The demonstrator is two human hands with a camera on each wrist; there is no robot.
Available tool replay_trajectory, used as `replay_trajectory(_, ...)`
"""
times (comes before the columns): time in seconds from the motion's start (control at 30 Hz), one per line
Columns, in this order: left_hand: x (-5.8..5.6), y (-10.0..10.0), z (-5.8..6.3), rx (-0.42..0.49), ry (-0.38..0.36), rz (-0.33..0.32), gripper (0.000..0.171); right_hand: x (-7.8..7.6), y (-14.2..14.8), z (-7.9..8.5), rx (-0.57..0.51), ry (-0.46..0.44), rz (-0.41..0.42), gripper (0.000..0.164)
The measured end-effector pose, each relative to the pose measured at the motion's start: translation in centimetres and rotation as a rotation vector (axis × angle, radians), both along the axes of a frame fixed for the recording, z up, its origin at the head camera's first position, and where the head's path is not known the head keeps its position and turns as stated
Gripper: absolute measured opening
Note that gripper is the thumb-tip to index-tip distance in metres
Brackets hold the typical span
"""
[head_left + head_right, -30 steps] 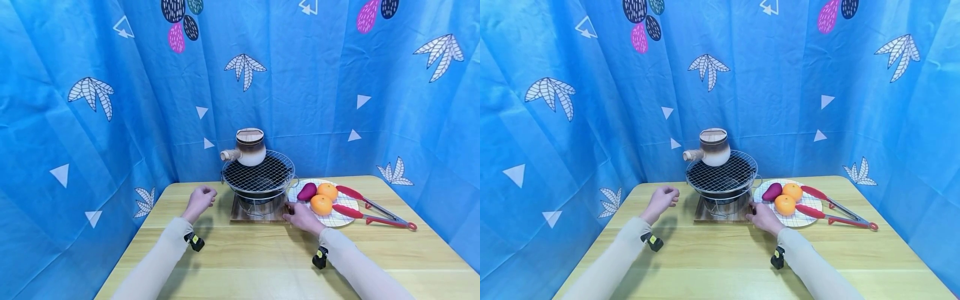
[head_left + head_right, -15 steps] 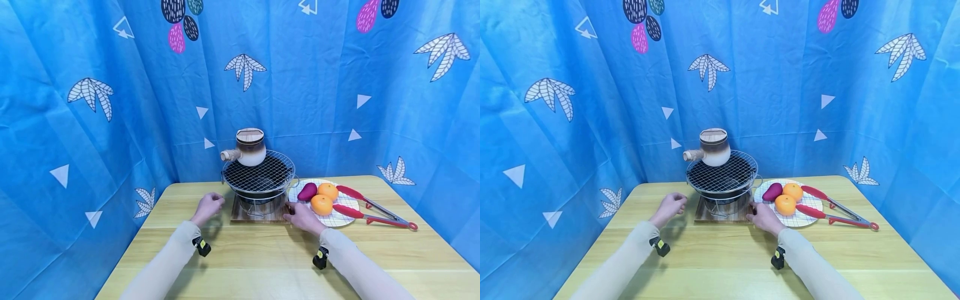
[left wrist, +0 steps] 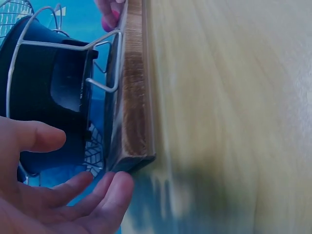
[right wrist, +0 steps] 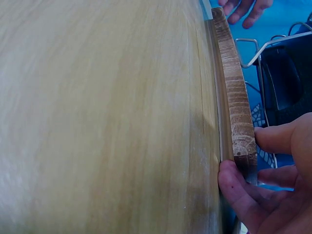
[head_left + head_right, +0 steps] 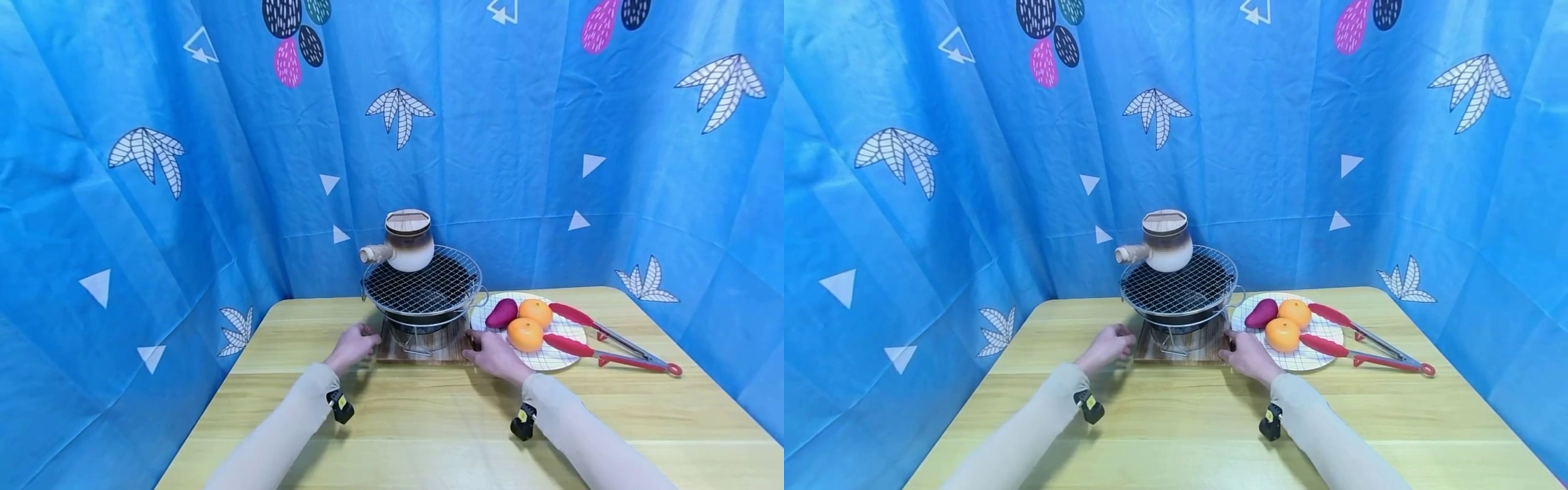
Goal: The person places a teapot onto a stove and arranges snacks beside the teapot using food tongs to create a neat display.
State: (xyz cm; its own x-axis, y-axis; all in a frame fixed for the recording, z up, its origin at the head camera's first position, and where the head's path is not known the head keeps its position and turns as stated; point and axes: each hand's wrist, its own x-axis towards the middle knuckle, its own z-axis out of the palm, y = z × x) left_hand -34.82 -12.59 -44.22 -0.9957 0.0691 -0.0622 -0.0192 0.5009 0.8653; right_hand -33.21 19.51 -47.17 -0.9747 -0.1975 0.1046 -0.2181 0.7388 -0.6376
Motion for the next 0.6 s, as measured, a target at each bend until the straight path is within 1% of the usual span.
replay_trajectory(0.13,-0.4,0.2,-0.9,0.024,-0.011,-0.014,0.039,0.0,0.0,-0.1,-0.006,-0.001,0.0,0.059)
replay_trajectory(0.27,-0.5,0.3,-1.5,0.03,-0.024,-0.02,0.046,0.0,-0.1,-0.2,-0.016,0.006,0.01,0.06)
replay_trajectory(0.47,-0.4,0.5,-1.8,-0.02,-0.042,-0.017,0.052,-0.1,0.0,-0.3,-0.02,0.012,0.012,0.06)
replay_trajectory(0.6,-0.4,0.7,-1.8,-0.046,-0.03,-0.014,0.055,-0.1,0.0,-0.3,-0.017,-0.001,-0.001,0.06)
